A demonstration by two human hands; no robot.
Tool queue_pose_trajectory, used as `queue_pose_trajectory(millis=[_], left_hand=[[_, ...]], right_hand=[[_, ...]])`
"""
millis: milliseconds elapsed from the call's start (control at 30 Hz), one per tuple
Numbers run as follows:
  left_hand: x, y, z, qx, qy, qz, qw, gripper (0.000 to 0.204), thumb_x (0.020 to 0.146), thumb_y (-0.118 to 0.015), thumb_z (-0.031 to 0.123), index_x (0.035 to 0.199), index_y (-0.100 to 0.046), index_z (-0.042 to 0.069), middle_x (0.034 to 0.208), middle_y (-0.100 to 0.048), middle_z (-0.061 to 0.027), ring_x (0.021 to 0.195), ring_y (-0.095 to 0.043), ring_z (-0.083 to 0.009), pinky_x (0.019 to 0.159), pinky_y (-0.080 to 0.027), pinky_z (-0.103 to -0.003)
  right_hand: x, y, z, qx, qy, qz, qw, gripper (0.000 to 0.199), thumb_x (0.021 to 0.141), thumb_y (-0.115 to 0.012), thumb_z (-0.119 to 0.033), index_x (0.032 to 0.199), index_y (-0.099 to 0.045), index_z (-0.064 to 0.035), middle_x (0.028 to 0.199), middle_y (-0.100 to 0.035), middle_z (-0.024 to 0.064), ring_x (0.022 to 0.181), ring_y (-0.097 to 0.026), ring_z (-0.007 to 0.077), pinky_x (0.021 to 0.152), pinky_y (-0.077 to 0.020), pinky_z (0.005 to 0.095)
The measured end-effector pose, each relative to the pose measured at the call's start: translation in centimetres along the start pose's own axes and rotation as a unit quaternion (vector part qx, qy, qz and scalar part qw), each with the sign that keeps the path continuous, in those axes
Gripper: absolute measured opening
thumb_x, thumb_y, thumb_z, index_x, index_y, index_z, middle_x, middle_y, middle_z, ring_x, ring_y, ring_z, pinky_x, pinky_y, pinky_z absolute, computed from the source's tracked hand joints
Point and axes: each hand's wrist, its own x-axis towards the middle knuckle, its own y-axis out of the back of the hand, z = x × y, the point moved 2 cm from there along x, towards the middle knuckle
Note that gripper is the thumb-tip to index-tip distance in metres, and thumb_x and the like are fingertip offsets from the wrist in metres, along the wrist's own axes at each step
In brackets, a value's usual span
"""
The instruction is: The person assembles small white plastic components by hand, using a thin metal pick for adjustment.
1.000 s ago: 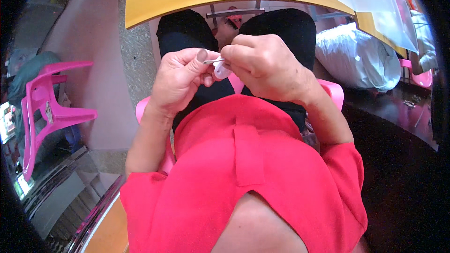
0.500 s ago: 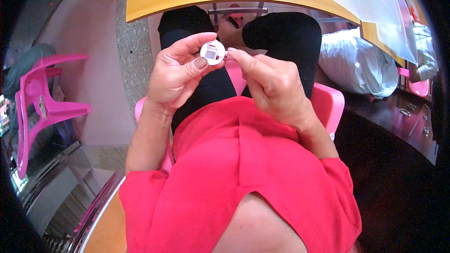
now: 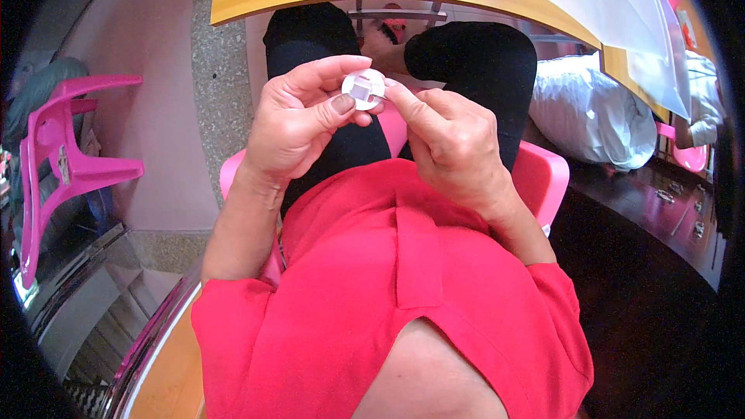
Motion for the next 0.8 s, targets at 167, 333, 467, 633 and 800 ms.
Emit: queue_pose_trajectory(millis=[167,333,467,633,800], left_hand=[[0.04,-0.16,0.16,-0.033,0.020,0.025,0.999,0.034,0.087,-0.057,0.000,0.120,-0.054,-0.004,0.104,-0.063,-0.0150,0.091,-0.062,-0.0193,0.076,-0.053,-0.029],[-0.04,-0.22,0.29,-0.028,0.031,0.022,0.999,0.033,0.087,-0.056,0.000,0.120,-0.054,-0.004,0.103,-0.063,-0.0148,0.090,-0.063,-0.0192,0.075,-0.053,-0.029],[-0.03,-0.18,0.26,-0.030,0.041,0.023,0.998,0.033,0.088,-0.056,0.000,0.120,-0.054,-0.004,0.103,-0.063,-0.0149,0.090,-0.063,-0.0194,0.075,-0.052,-0.028],[-0.12,-0.14,0.26,-0.009,0.033,0.035,0.999,0.033,0.087,-0.057,0.000,0.120,-0.054,-0.004,0.104,-0.064,-0.0139,0.089,-0.062,-0.0180,0.075,-0.052,-0.027],[-0.17,-0.13,0.08,0.021,0.006,0.040,0.999,0.032,0.087,-0.058,0.000,0.118,-0.056,-0.005,0.104,-0.064,-0.0128,0.088,-0.061,-0.0161,0.076,-0.052,-0.027]], right_hand=[[-0.12,0.16,-0.15,-0.017,-0.003,0.003,1.000,0.043,0.070,-0.060,0.007,0.111,-0.063,-0.0050,0.078,-0.062,0.0119,0.067,-0.062,0.0249,0.057,-0.0499,0.0335],[-0.09,0.13,-0.29,-0.043,-0.005,-0.005,0.999,0.043,0.069,-0.061,0.006,0.110,-0.063,-0.0054,0.079,-0.062,0.0110,0.068,-0.061,0.0241,0.058,-0.0498,0.0337],[-0.03,-0.11,-0.25,-0.062,0.003,-0.006,0.998,0.044,0.069,-0.061,0.006,0.112,-0.062,-0.0057,0.078,-0.061,0.0102,0.067,-0.061,0.0237,0.057,-0.0496,0.0338],[0.28,-0.24,-0.39,-0.053,-0.003,-0.015,0.998,0.044,0.070,-0.060,0.006,0.113,-0.061,-0.0050,0.076,-0.060,0.0104,0.065,-0.060,0.0238,0.056,-0.0489,0.0340],[0.56,-0.60,-0.26,-0.041,-0.009,-0.016,0.999,0.044,0.070,-0.058,0.007,0.113,-0.060,-0.0030,0.073,-0.058,0.0116,0.062,-0.059,0.0255,0.053,-0.0482,0.0340]])
